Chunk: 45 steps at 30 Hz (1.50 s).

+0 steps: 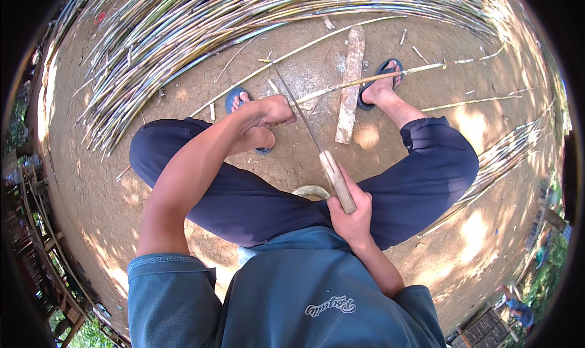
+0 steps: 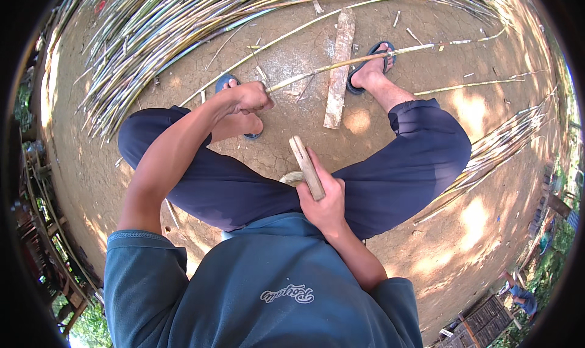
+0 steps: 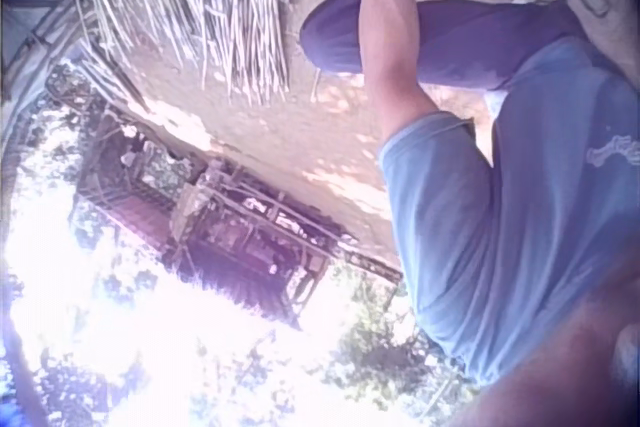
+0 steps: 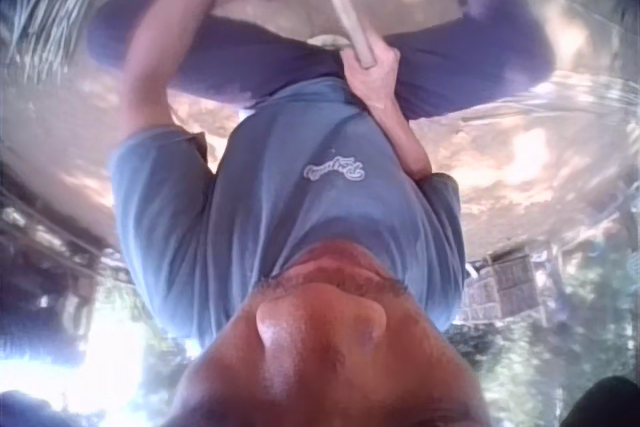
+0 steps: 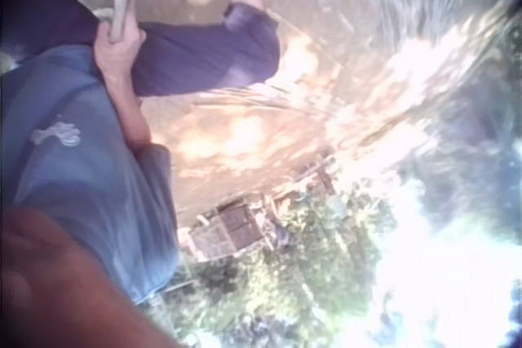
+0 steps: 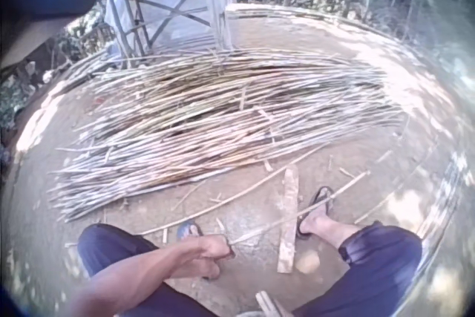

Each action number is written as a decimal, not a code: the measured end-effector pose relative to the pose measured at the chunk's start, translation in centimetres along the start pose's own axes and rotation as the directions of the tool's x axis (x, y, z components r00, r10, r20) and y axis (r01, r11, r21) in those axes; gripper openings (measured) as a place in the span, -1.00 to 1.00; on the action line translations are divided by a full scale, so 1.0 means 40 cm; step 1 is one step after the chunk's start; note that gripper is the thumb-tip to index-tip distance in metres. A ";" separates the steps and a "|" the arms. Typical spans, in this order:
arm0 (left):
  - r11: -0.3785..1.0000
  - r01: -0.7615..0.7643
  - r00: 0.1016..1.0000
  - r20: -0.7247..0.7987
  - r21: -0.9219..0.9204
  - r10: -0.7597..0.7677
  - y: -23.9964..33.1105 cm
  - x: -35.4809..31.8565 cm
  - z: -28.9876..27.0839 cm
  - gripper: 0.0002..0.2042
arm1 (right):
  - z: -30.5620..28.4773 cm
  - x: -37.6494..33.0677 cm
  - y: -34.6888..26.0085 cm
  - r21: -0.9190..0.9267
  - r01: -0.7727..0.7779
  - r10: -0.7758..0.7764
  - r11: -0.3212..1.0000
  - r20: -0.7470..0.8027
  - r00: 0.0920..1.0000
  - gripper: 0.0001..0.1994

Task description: The person sits on the ground and uses a hand saw to cut long bamboo poles into shorter segments. They repeatedly pick up a pole, position it on a wooden block, and saw through it, then place the cut pieces aside.

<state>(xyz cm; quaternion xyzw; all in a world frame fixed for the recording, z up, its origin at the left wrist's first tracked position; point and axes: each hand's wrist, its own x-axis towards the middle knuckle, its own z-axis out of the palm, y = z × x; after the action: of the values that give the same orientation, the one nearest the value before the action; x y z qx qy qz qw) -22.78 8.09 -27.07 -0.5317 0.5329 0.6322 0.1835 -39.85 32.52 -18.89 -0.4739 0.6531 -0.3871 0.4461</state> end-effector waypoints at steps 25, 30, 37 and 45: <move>0.945 -0.008 0.926 -0.353 0.326 0.130 0.249 -0.324 -0.208 -0.79 | 0.001 0.073 -0.214 0.171 0.283 -0.264 0.944 -0.126 0.956 -0.37; 0.980 -0.027 0.961 -0.265 0.196 0.079 0.255 -0.312 -0.223 -0.74 | 0.036 0.143 -0.181 0.207 0.343 -0.307 0.916 -0.188 0.933 -0.37; 0.982 0.037 0.955 -0.295 0.186 0.020 0.265 -0.335 -0.217 -0.77 | 0.009 0.076 -0.162 0.216 0.314 -0.293 0.924 -0.124 0.948 -0.38; 0.989 0.077 0.967 -0.252 0.123 -0.044 0.248 -0.315 -0.247 -0.69 | 0.013 0.080 -0.177 0.234 0.268 -0.253 0.935 -0.093 0.963 -0.36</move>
<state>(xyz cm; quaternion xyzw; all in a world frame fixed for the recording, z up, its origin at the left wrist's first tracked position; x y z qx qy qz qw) -21.36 0.11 -10.07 -0.6094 0.5757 0.5181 0.1694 -37.90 27.62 -13.17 -0.4858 0.5453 -0.5345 0.4254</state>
